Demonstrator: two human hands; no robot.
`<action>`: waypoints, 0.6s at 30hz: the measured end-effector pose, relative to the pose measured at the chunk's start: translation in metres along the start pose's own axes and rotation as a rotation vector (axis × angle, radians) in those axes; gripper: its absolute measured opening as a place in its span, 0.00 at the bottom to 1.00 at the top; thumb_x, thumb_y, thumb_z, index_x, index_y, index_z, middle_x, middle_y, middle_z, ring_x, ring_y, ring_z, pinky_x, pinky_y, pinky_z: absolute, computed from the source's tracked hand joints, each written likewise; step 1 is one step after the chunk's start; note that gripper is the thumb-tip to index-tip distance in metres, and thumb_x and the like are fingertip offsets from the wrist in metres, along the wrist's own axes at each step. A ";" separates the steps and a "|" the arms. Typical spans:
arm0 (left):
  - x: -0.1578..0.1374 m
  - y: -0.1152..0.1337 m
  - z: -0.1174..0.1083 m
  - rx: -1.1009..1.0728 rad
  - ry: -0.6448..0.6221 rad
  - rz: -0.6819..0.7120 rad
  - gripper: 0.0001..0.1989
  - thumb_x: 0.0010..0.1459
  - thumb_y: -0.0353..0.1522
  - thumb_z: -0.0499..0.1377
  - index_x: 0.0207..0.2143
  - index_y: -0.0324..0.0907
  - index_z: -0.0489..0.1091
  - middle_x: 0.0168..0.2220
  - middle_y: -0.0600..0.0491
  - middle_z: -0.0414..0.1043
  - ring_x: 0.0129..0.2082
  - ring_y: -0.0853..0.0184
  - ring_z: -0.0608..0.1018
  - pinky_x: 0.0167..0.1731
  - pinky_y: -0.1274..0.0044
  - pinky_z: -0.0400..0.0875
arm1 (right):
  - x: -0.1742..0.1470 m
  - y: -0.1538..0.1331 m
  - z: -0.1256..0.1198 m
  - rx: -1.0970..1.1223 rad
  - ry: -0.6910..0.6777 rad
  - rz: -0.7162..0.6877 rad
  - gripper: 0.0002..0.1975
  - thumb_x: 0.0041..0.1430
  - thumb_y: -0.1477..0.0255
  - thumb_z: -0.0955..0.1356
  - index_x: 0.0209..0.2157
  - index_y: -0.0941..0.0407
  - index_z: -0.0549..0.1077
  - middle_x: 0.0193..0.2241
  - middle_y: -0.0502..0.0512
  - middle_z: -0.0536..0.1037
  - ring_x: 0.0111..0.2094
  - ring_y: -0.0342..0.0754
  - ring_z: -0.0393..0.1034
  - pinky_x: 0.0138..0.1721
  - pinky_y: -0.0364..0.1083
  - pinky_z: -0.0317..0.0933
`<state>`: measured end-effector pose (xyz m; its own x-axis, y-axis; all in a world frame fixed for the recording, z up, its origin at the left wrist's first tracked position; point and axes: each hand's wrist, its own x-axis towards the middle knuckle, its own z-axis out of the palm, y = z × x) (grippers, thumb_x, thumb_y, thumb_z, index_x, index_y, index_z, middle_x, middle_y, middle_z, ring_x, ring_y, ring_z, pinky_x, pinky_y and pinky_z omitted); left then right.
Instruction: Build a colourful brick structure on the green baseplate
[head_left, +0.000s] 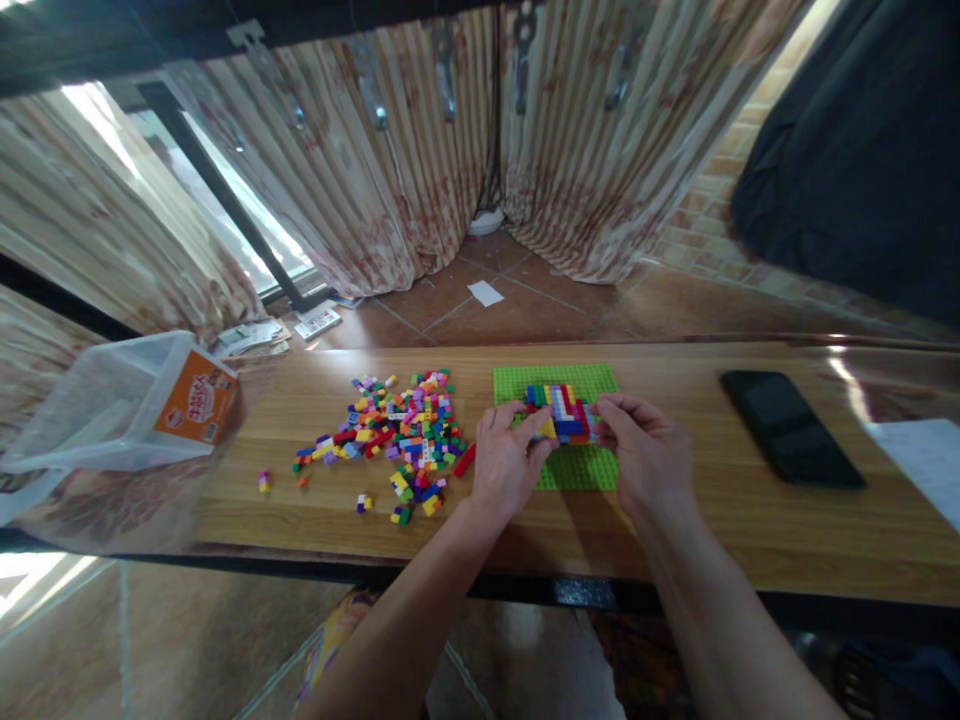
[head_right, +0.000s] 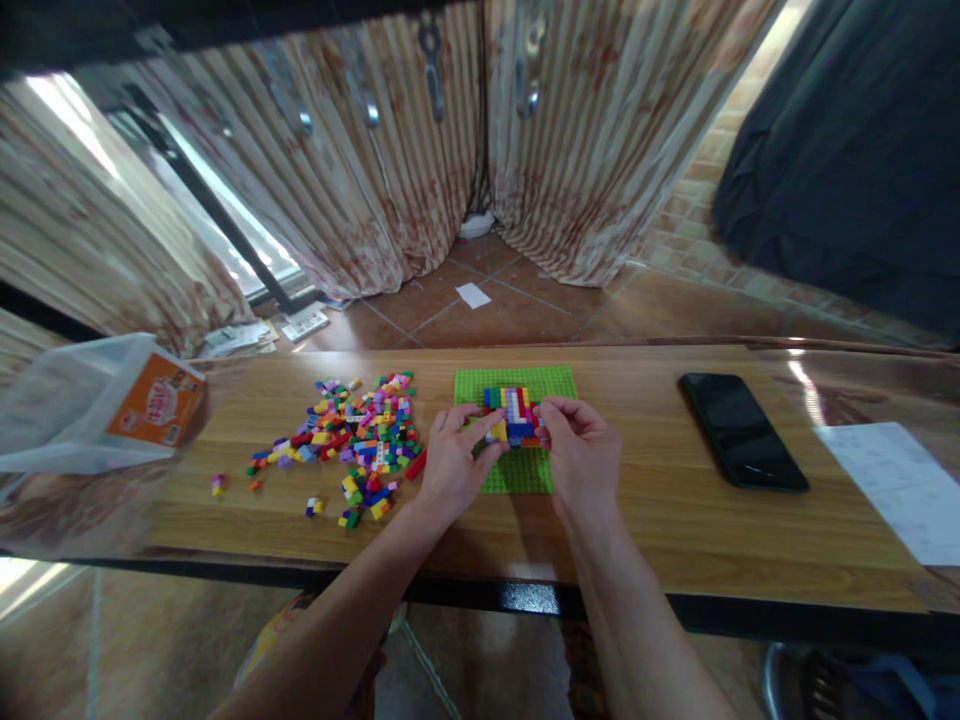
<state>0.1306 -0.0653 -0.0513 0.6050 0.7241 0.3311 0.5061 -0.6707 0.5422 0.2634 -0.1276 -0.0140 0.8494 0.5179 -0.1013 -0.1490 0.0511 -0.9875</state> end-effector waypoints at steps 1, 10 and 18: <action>0.000 0.000 0.001 0.002 -0.001 -0.002 0.21 0.59 0.37 0.61 0.56 0.50 0.71 0.51 0.48 0.67 0.49 0.58 0.68 0.52 0.66 0.66 | 0.002 0.002 -0.001 -0.025 0.010 -0.010 0.12 0.40 0.65 0.74 0.27 0.57 0.76 0.23 0.50 0.76 0.21 0.39 0.65 0.22 0.41 0.59; 0.001 0.003 -0.003 -0.016 0.014 -0.035 0.24 0.57 0.36 0.62 0.56 0.44 0.69 0.50 0.47 0.69 0.49 0.57 0.69 0.52 0.65 0.65 | 0.015 0.016 -0.005 -0.125 0.005 -0.037 0.14 0.39 0.65 0.73 0.29 0.57 0.76 0.25 0.52 0.78 0.26 0.44 0.70 0.28 0.45 0.65; 0.004 0.004 -0.007 0.000 -0.075 0.077 0.17 0.61 0.34 0.57 0.53 0.49 0.72 0.48 0.49 0.70 0.49 0.59 0.70 0.49 0.65 0.63 | 0.011 0.009 -0.003 -0.128 -0.037 -0.001 0.15 0.38 0.65 0.73 0.29 0.58 0.77 0.26 0.53 0.78 0.27 0.44 0.71 0.28 0.44 0.63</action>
<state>0.1312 -0.0641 -0.0426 0.6863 0.6563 0.3135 0.4563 -0.7242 0.5171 0.2731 -0.1239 -0.0248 0.8297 0.5494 -0.0985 -0.0804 -0.0570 -0.9951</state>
